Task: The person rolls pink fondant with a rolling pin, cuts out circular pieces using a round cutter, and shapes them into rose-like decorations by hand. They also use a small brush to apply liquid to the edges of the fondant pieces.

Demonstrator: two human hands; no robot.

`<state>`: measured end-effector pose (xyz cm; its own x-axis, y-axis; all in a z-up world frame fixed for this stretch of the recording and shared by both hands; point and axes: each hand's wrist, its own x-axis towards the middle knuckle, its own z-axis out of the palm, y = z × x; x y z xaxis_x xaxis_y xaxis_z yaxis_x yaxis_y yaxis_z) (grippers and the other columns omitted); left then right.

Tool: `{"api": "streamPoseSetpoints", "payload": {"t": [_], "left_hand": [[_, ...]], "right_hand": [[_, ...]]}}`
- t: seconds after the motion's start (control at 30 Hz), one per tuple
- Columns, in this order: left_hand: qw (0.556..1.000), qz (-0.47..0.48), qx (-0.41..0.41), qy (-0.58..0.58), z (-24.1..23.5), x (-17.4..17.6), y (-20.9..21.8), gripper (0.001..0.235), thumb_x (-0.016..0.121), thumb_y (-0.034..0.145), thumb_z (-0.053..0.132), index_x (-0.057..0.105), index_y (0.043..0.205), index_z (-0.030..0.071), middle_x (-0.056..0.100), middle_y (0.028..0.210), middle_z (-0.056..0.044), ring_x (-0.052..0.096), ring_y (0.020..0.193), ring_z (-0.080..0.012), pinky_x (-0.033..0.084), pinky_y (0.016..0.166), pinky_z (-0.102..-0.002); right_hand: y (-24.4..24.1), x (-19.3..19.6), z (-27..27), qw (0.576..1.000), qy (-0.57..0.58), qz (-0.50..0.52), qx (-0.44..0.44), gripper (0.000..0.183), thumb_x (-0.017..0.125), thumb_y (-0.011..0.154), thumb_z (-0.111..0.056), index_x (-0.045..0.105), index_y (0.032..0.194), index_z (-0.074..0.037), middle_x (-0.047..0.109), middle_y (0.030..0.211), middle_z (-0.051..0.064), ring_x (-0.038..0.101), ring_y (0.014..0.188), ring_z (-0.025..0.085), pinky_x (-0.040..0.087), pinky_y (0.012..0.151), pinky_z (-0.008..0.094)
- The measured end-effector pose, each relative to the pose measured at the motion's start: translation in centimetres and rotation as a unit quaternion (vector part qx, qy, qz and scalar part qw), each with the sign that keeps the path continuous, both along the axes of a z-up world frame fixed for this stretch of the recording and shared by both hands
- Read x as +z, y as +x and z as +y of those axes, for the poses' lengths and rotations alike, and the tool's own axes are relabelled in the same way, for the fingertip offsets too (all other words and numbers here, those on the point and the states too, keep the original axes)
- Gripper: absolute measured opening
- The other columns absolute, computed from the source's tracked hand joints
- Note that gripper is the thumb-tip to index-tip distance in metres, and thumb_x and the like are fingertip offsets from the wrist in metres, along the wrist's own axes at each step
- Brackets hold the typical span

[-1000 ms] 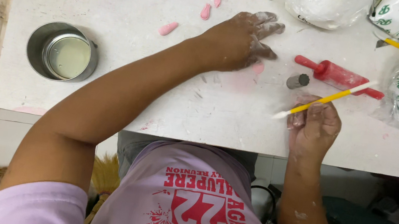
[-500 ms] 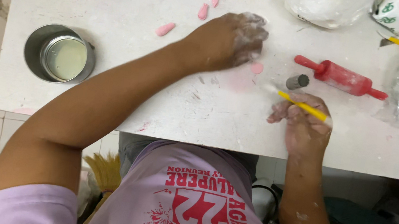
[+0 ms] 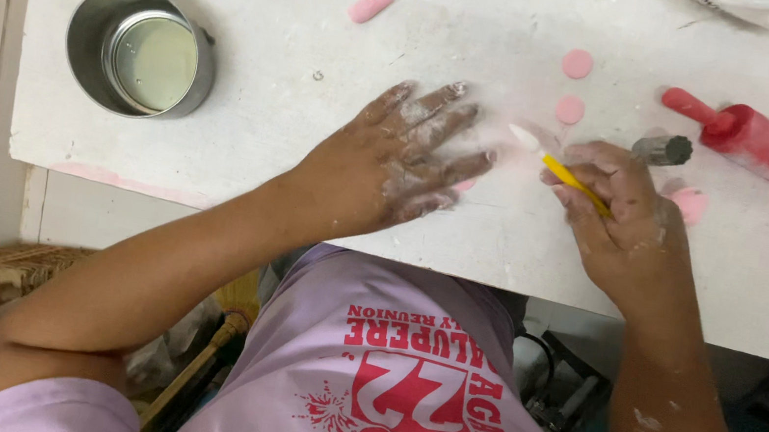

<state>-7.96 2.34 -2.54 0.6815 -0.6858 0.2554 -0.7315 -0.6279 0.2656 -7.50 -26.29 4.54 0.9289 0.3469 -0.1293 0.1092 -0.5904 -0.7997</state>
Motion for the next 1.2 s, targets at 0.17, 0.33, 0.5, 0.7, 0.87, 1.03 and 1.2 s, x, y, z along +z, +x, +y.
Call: {"api": "streamPoseSetpoints", "payload": {"t": [0.17, 0.33, 0.5, 0.7, 0.87, 1.03, 1.2], "left_hand": [[1.000, 0.018, -0.001, 0.011, 0.3, -0.8, -0.8, 0.056, 0.061, 0.111, 0.047, 0.040, 0.158, 0.023, 0.026, 0.167, -0.014, 0.021, 0.156, -0.0367, 0.018, 0.127, -0.060], [0.996, 0.044, 0.068, -0.030, 1.6, -0.5, -2.0, 0.082, 0.079, 0.112, 0.039, 0.020, 0.166, 0.020, 0.017, 0.173, -0.011, 0.018, 0.162, -0.0380, 0.028, 0.135, -0.057], [0.991, 0.048, 0.050, -0.110, 0.9, 0.1, -4.1, 0.060, 0.078, 0.101, 0.018, 0.049, 0.153, 0.011, 0.035, 0.163, -0.016, 0.032, 0.154, -0.0431, 0.033, 0.128, -0.062], [0.994, 0.048, 0.066, -0.071, -0.4, 1.0, -3.9, 0.046, 0.059, 0.111, 0.026, 0.052, 0.153, 0.010, 0.039, 0.162, -0.017, 0.032, 0.153, -0.0397, 0.028, 0.126, -0.056], [0.992, 0.100, 0.070, -0.033, -0.9, 1.4, -2.6, 0.054, 0.055, 0.110, 0.033, 0.044, 0.157, 0.008, 0.029, 0.166, -0.018, 0.017, 0.155, -0.0382, 0.021, 0.127, -0.059], [0.991, 0.098, 0.054, -0.069, -0.6, 1.7, -3.9, 0.046, 0.056, 0.108, 0.027, 0.056, 0.148, 0.005, 0.036, 0.161, -0.022, 0.023, 0.153, -0.0407, 0.024, 0.125, -0.062], [0.992, 0.043, 0.092, -0.076, -1.7, 1.2, -2.5, 0.050, 0.062, 0.107, 0.034, 0.060, 0.146, 0.004, 0.040, 0.159, -0.021, 0.029, 0.151, -0.0415, 0.028, 0.123, -0.061]], "right_hand": [[0.6, -1.7, -0.8, 0.980, -0.077, -0.162, 0.092, 0.022, 0.070, 0.103, -0.002, 0.067, 0.124, 0.003, 0.067, 0.117, 0.018, 0.067, 0.107, 0.028, 0.054, 0.088, 0.036], [0.0, -2.1, 0.0, 0.973, -0.052, -0.184, 0.132, 0.021, 0.074, 0.101, 0.002, 0.070, 0.121, 0.001, 0.065, 0.110, 0.018, 0.065, 0.092, 0.025, 0.050, 0.068, 0.031], [-0.3, -2.3, 0.8, 0.961, -0.058, -0.222, 0.156, 0.012, 0.075, 0.101, 0.002, 0.071, 0.112, 0.003, 0.067, 0.107, 0.018, 0.067, 0.095, 0.029, 0.054, 0.076, 0.037], [-0.6, -2.5, 1.1, 0.963, -0.084, -0.217, 0.134, 0.014, 0.077, 0.101, 0.001, 0.076, 0.115, 0.003, 0.065, 0.109, 0.018, 0.068, 0.091, 0.027, 0.054, 0.070, 0.035], [-0.4, -2.7, 1.3, 0.952, -0.121, -0.249, 0.130, 0.017, 0.077, 0.104, 0.000, 0.078, 0.120, 0.003, 0.064, 0.108, 0.018, 0.067, 0.090, 0.029, 0.053, 0.064, 0.039], [-1.3, -1.9, 1.7, 0.962, -0.109, -0.210, 0.138, 0.016, 0.076, 0.100, -0.003, 0.077, 0.115, 0.002, 0.065, 0.107, 0.016, 0.068, 0.092, 0.026, 0.056, 0.073, 0.035], [-0.3, -3.6, 1.1, 0.944, -0.181, -0.252, 0.112, 0.017, 0.076, 0.106, -0.008, 0.080, 0.123, -0.003, 0.063, 0.111, 0.014, 0.067, 0.095, 0.030, 0.052, 0.068, 0.042]]}}
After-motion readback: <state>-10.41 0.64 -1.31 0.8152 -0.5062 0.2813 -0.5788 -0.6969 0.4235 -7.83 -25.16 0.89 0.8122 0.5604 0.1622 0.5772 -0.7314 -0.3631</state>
